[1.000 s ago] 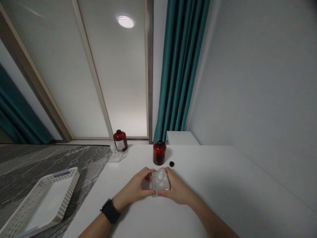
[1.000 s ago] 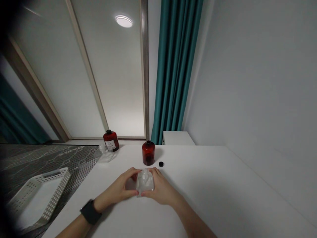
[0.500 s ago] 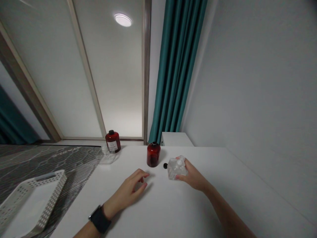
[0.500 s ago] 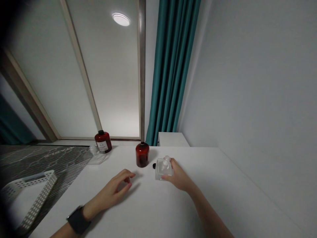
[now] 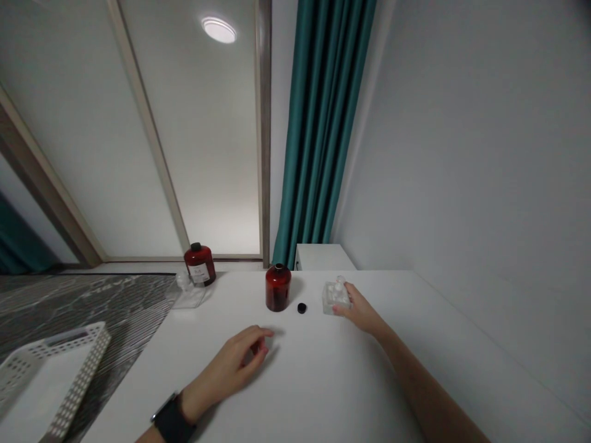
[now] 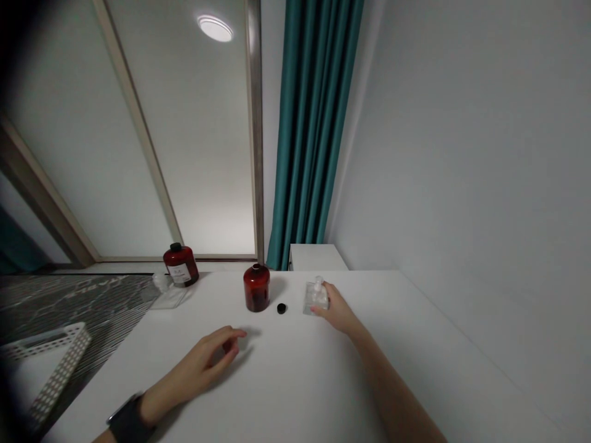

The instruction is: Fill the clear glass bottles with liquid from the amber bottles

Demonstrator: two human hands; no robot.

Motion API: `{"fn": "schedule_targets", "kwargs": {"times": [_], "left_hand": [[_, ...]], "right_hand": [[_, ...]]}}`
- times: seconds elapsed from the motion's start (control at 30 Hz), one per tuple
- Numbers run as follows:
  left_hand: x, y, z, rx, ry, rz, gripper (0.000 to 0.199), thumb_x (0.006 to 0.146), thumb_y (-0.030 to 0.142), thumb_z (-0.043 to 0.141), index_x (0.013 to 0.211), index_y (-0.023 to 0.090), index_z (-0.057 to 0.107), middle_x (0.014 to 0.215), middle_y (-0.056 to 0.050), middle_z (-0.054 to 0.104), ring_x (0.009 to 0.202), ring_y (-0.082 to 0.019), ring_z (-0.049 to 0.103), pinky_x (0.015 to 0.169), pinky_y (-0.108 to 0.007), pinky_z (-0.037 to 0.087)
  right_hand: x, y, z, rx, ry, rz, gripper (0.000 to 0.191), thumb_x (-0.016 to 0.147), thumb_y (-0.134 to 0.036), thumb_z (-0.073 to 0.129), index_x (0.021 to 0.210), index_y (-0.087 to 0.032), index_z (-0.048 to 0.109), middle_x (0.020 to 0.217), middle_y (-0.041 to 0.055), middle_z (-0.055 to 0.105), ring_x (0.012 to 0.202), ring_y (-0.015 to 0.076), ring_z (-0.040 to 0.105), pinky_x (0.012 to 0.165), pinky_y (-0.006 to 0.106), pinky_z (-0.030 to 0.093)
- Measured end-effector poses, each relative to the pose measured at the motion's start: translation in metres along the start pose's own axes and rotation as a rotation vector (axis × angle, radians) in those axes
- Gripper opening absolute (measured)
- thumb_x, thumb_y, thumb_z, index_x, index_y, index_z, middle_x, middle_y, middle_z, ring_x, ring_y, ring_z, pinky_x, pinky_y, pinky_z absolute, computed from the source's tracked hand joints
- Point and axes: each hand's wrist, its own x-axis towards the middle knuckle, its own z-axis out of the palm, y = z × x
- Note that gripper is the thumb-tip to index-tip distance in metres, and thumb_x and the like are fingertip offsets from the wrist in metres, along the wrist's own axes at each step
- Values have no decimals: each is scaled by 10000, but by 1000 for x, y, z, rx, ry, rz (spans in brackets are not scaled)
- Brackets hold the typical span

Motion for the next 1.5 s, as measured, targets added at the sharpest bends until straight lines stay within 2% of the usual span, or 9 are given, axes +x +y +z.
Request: {"fn": "schedule_targets", "kwargs": {"times": [0.1, 0.2, 0.37, 0.43, 0.57, 0.87, 1.03, 1.3, 1.5], "left_hand": [[0, 2, 1, 6, -1, 1, 238, 999, 261, 456, 1186, 223, 598, 902, -38, 661, 787, -186, 644, 724, -290, 500], [1, 6, 1, 16, 8, 9, 239, 998, 265, 451, 1172, 214, 606, 893, -43, 664, 792, -190, 645, 730, -294, 499], [2, 11, 2, 56, -8, 17, 246, 974, 230, 454, 1135, 207, 638, 899, -50, 680, 760, -183, 640, 711, -286, 494], [2, 10, 2, 67, 0, 15, 255, 963, 215, 456, 1136, 205, 644, 912, -57, 687, 763, -184, 639, 714, -287, 495], [0, 4, 2, 51, 44, -17, 259, 957, 210, 470, 1161, 211, 629, 934, -60, 682, 792, -192, 634, 742, -309, 504], [14, -8, -4, -128, 315, -195, 351, 918, 221, 509, 1269, 217, 499, 1072, -71, 592, 848, -193, 610, 639, -286, 506], [46, -11, -17, -48, 393, -92, 469, 879, 227, 590, 1328, 224, 455, 1166, -91, 564, 1022, -248, 591, 854, -411, 516], [108, -24, -5, -134, 403, -104, 736, 743, 273, 784, 1379, 167, 429, 1345, -162, 489, 1291, -345, 474, 1130, -525, 339], [100, -24, -5, -189, 349, -59, 684, 756, 202, 733, 1360, 154, 415, 1360, -169, 536, 1269, -321, 520, 1126, -495, 360]], "right_hand": [[-9, -8, -8, -122, 107, -75, 646, 700, -355, 757, 1283, -198, 529, 1192, 133, 619, 1062, 309, 613, 894, 512, 535], [-25, -28, -5, -220, 154, -152, 412, 900, -320, 521, 1280, -162, 503, 1116, 152, 619, 967, 278, 625, 885, 494, 526], [-45, -69, 51, -344, -127, -255, 346, 941, -180, 443, 1257, -238, 573, 1126, 85, 671, 968, 226, 677, 873, 359, 545], [-42, -76, 76, -470, -241, -202, 427, 908, -110, 473, 1317, -210, 545, 1238, 110, 623, 984, 230, 684, 845, 342, 554], [-28, -75, 103, -615, -308, -81, 457, 866, -85, 569, 1322, -115, 543, 1200, 176, 598, 928, 272, 700, 767, 349, 556], [-27, -70, 105, -723, -377, -29, 209, 923, -102, 547, 1100, -154, 645, 1105, 122, 595, 865, 236, 688, 727, 299, 512], [-30, -69, 105, -648, -322, -80, 237, 952, -134, 492, 1148, -172, 619, 1064, 104, 583, 868, 223, 675, 748, 301, 510], [-32, -57, 99, -481, -223, -152, 126, 945, -167, 472, 976, -224, 580, 966, 61, 596, 827, 226, 674, 751, 340, 542], [-36, -56, 99, -397, -204, -194, 118, 922, -182, 475, 966, -237, 570, 950, 45, 603, 740, 212, 664, 691, 336, 544]]}}
